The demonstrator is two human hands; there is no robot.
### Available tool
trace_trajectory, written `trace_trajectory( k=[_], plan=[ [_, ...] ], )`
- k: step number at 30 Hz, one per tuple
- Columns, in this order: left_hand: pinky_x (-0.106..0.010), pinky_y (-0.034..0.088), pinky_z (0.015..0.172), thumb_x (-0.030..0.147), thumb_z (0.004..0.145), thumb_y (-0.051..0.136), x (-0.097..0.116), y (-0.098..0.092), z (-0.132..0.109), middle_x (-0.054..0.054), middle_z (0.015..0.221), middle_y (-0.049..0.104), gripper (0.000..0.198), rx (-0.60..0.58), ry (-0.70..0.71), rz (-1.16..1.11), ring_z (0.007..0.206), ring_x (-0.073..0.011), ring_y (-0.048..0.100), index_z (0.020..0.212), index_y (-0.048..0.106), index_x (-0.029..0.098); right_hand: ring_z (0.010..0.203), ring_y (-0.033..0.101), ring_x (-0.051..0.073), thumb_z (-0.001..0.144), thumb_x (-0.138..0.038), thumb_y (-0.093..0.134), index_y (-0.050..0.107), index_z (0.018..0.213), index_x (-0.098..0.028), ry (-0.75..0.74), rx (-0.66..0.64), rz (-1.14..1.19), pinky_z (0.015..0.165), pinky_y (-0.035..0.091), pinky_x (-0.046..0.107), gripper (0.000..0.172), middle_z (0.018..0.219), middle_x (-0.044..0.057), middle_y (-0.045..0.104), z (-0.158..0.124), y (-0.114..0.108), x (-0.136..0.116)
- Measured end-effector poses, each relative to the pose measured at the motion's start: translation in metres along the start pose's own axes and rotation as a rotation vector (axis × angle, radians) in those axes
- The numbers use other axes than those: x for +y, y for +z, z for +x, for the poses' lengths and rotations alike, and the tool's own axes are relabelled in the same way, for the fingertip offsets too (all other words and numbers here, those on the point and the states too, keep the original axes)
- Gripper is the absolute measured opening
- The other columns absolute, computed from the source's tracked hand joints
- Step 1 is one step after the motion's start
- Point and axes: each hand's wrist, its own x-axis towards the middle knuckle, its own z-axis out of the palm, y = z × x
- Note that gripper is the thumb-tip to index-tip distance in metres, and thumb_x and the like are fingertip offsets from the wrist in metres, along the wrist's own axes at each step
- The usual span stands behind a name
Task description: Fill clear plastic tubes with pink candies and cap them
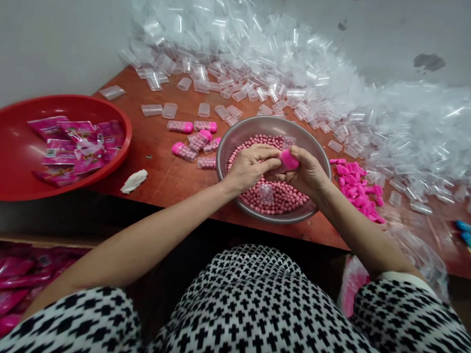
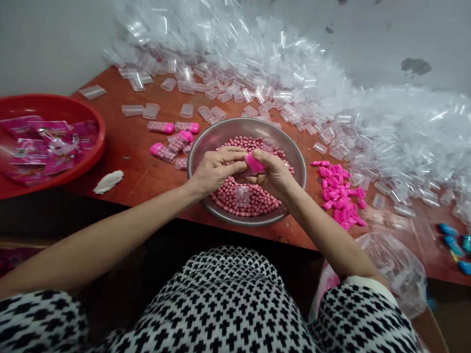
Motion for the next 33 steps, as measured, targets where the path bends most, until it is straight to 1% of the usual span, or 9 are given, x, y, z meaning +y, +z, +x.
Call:
trace_trajectory(
  k=[5,11,14,16,21,24,27,30,33],
  plan=[
    [-0.035,0.047,0.090,0.032,0.077,0.067,0.004,-0.010,0.008,-0.007,0.095,0.073,0.023,0.054,-0.037,-0.009,0.095,-0.0217,0.064,0.092,0.075,0.016,0.079,0.071,0.021,0.073,-0.070,0.060,0.063,0.085,-0.017,0.014,0.031,-0.110,0.067,0.061,0.033,0.054,0.077,0.008,0.071,0.005,-0.006,-0.011],
    [-0.034,0.044,0.091,0.041,0.075,0.070,-0.002,-0.088,0.030,-0.001,0.094,0.073,0.026,0.221,-0.035,0.263,0.104,-0.0229,0.060,0.093,0.073,0.023,0.076,0.071,0.016,0.070,-0.065,0.067,0.063,0.094,-0.018,-0.223,0.203,-0.283,0.065,0.060,0.026,0.052,0.093,0.006,0.071,-0.003,-0.046,-0.027],
    [-0.038,0.035,0.101,0.038,0.080,0.066,-0.004,-0.103,0.037,-0.001,0.103,0.071,0.031,0.202,0.014,0.540,0.113,-0.0220,0.053,0.105,0.069,0.021,0.071,0.071,0.013,0.070,-0.056,0.073,0.064,0.094,-0.019,-0.270,0.240,-0.322,0.063,0.058,0.023,0.045,0.087,0.003,0.071,-0.010,-0.062,-0.024],
    [-0.040,0.033,0.103,0.034,0.086,0.059,-0.004,-0.089,0.038,-0.004,0.111,0.068,0.032,0.082,0.056,0.691,0.112,-0.0214,0.052,0.112,0.066,0.017,0.068,0.070,0.012,0.070,-0.051,0.076,0.065,0.093,-0.019,-0.303,0.247,-0.336,0.063,0.058,0.022,0.041,0.085,0.002,0.071,-0.014,-0.068,-0.019],
    [-0.032,0.042,0.085,0.026,0.087,0.054,-0.010,-0.009,0.040,-0.006,0.107,0.066,0.024,-0.455,0.091,0.918,0.100,-0.0211,0.059,0.107,0.067,0.021,0.068,0.069,0.012,0.071,-0.045,0.076,0.067,0.092,-0.021,-0.359,0.279,-0.323,0.064,0.057,0.024,0.033,0.086,0.002,0.072,-0.021,-0.070,-0.012],
    [-0.030,0.042,0.076,0.029,0.085,0.057,-0.020,0.025,0.045,-0.010,0.107,0.065,0.026,-0.649,0.065,1.001,0.097,-0.0231,0.059,0.107,0.065,0.018,0.066,0.069,0.011,0.071,-0.045,0.076,0.067,0.089,-0.021,-0.375,0.301,-0.291,0.064,0.057,0.023,0.032,0.085,0.001,0.072,-0.022,-0.071,-0.011],
    [-0.029,0.041,0.073,0.033,0.084,0.058,-0.033,0.038,0.051,-0.010,0.097,0.066,0.024,-0.741,0.052,0.989,0.089,-0.0221,0.060,0.098,0.066,0.016,0.063,0.068,0.011,0.070,-0.045,0.077,0.067,0.087,-0.021,-0.387,0.288,-0.269,0.063,0.056,0.023,0.031,0.081,0.000,0.071,-0.022,-0.072,-0.010],
    [-0.028,0.040,0.076,0.027,0.079,0.063,-0.044,0.039,0.055,-0.008,0.089,0.066,0.016,-0.726,0.063,0.848,0.085,-0.0199,0.060,0.086,0.067,0.014,0.061,0.067,0.010,0.071,-0.044,0.077,0.068,0.088,-0.021,-0.398,0.259,-0.254,0.063,0.056,0.022,0.030,0.078,-0.001,0.070,-0.021,-0.073,-0.008],
    [-0.028,0.043,0.076,0.021,0.071,0.068,-0.047,0.037,0.055,-0.004,0.081,0.066,0.013,-0.684,-0.093,0.567,0.080,-0.0174,0.060,0.082,0.066,0.014,0.062,0.067,0.010,0.071,-0.045,0.076,0.068,0.088,-0.021,-0.416,0.262,-0.236,0.062,0.056,0.023,0.031,0.078,-0.001,0.070,-0.021,-0.074,-0.007]
  ],
)
